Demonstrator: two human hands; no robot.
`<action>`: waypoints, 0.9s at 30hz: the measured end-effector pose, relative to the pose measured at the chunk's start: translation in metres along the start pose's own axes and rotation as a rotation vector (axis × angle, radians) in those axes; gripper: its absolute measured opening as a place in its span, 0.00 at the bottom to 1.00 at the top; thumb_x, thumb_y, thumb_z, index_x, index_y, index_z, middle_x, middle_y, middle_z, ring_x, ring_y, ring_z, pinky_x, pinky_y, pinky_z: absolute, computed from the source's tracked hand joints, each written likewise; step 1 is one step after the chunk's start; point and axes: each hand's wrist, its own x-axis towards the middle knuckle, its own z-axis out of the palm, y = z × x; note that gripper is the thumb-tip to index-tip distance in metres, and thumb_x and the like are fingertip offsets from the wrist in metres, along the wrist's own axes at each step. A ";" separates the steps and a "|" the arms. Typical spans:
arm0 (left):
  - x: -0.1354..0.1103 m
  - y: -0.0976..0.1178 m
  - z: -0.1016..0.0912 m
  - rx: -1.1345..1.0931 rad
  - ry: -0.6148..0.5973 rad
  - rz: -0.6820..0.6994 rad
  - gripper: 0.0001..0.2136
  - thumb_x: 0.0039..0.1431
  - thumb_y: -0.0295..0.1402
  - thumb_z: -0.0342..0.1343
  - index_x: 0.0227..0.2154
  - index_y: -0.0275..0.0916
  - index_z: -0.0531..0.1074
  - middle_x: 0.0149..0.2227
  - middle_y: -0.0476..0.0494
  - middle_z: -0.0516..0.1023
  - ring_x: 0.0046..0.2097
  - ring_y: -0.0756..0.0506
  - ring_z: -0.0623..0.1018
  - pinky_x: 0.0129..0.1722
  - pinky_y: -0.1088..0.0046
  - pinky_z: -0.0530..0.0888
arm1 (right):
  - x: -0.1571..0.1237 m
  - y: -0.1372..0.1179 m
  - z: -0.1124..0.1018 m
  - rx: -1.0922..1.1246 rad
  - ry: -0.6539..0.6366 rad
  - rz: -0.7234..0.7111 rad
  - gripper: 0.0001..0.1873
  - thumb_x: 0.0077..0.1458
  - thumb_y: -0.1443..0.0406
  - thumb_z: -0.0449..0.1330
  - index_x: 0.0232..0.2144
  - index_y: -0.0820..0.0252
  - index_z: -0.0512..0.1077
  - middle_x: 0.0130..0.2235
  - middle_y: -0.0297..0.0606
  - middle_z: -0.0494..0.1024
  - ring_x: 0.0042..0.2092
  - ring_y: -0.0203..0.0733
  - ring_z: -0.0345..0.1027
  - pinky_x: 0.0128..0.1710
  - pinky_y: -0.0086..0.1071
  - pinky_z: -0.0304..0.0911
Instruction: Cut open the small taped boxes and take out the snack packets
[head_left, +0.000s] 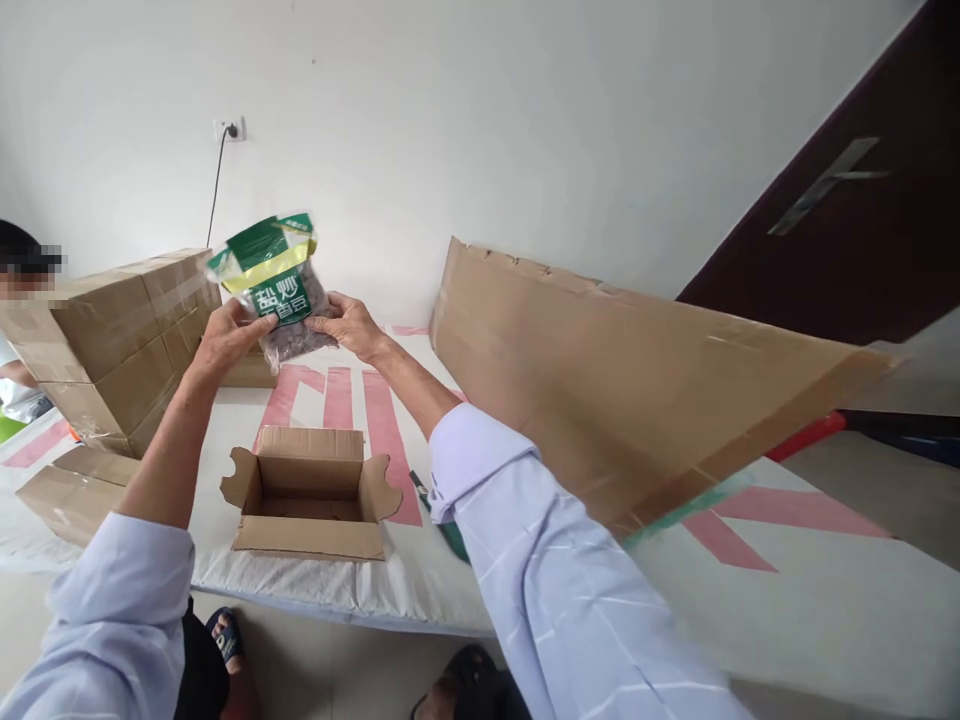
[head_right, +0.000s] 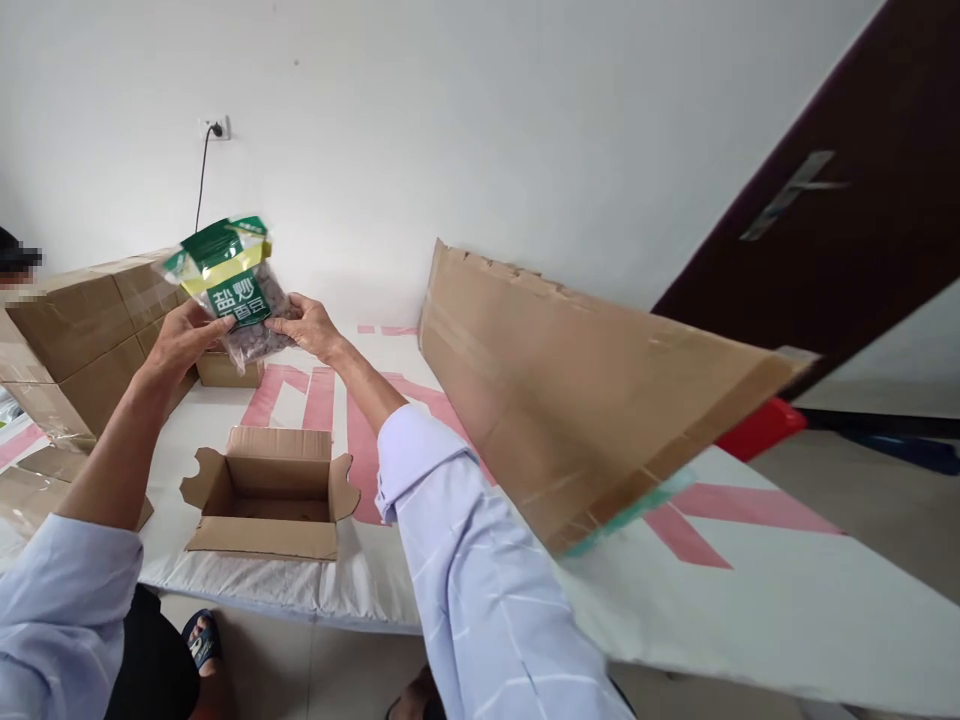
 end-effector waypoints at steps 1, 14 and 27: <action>-0.013 -0.007 -0.006 0.023 0.006 0.011 0.27 0.46 0.37 0.81 0.50 0.35 0.83 0.47 0.41 0.86 0.55 0.34 0.82 0.45 0.69 0.80 | 0.002 0.004 0.003 -0.096 -0.049 -0.002 0.29 0.44 0.55 0.77 0.47 0.58 0.75 0.43 0.32 0.84 0.45 0.42 0.77 0.47 0.34 0.75; -0.109 -0.197 -0.077 0.155 0.277 -0.656 0.45 0.48 0.37 0.77 0.70 0.41 0.68 0.71 0.23 0.67 0.63 0.27 0.77 0.41 0.68 0.79 | 0.065 0.161 0.086 -1.027 -0.211 0.373 0.15 0.53 0.63 0.75 0.43 0.56 0.81 0.47 0.42 0.84 0.52 0.53 0.77 0.51 0.42 0.72; -0.013 -0.309 -0.097 0.114 0.289 -0.682 0.57 0.50 0.33 0.76 0.79 0.50 0.50 0.53 0.40 0.82 0.44 0.39 0.81 0.36 0.71 0.74 | 0.100 0.248 0.132 -1.106 -0.269 0.305 0.18 0.68 0.59 0.66 0.57 0.58 0.76 0.58 0.47 0.80 0.60 0.52 0.74 0.62 0.51 0.70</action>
